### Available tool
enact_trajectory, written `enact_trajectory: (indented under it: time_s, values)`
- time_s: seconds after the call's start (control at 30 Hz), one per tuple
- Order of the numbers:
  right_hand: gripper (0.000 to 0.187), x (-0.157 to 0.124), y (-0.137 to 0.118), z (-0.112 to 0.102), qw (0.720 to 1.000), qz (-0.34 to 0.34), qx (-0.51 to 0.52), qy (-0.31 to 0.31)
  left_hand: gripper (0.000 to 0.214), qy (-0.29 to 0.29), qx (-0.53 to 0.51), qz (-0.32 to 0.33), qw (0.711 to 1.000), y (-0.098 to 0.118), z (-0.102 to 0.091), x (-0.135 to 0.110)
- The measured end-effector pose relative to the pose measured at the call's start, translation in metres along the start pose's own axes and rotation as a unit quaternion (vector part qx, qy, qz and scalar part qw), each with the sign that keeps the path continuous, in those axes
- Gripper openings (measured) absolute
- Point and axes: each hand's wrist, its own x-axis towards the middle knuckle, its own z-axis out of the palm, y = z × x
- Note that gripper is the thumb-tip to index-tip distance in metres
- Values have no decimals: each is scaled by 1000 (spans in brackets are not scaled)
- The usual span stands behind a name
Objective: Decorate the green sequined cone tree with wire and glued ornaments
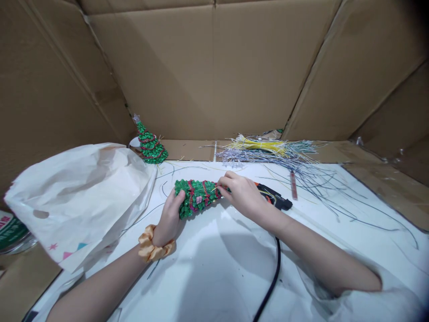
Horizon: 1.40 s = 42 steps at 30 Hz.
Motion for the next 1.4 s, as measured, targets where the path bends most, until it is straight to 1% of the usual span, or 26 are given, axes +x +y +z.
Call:
enact_trajectory:
  time_s: [0.13,0.27,0.37,0.53,0.6,0.67,0.73,0.83,0.93,1.17,1.27,1.33,1.4]
  values:
    - [15,0,1,2,999,-16,33,4,30,-9,-11,-1,1000,2,2,-2]
    - [14,1,4,4,999,-7,36,10,36,-16,-7,-5,1000,3,3,-3]
    - [13,2,6,6,1000,-7,15,12,38,-16,-2,-5,1000,3,2,-2]
    - [17,2,4,8,997,-38,-59,15,33,-11,7,-7,1000,1,0,-1]
    - [18,2,4,10,996,-54,-67,15,34,-20,5,-8,1000,2,1,-1]
    - [18,2,4,12,997,-60,-52,15,35,-30,7,-8,999,2,1,-1]
    - [15,2,6,14,998,-47,-23,19,37,-36,12,-8,999,3,1,-1]
    - [11,2,8,17,999,-6,32,24,38,-36,24,-7,999,3,1,-1]
    - [10,3,9,18,996,21,82,24,38,-36,30,-9,999,5,2,-1]
    - [11,7,8,16,981,94,169,1,45,-67,14,-56,996,11,2,1]
    - [12,8,9,17,974,108,201,1,45,-76,20,-67,995,11,0,3]
    - [11,8,9,19,968,108,228,-11,46,-78,22,-64,995,11,-1,4]
    - [11,8,9,20,967,108,231,-18,46,-78,21,-62,995,12,0,3]
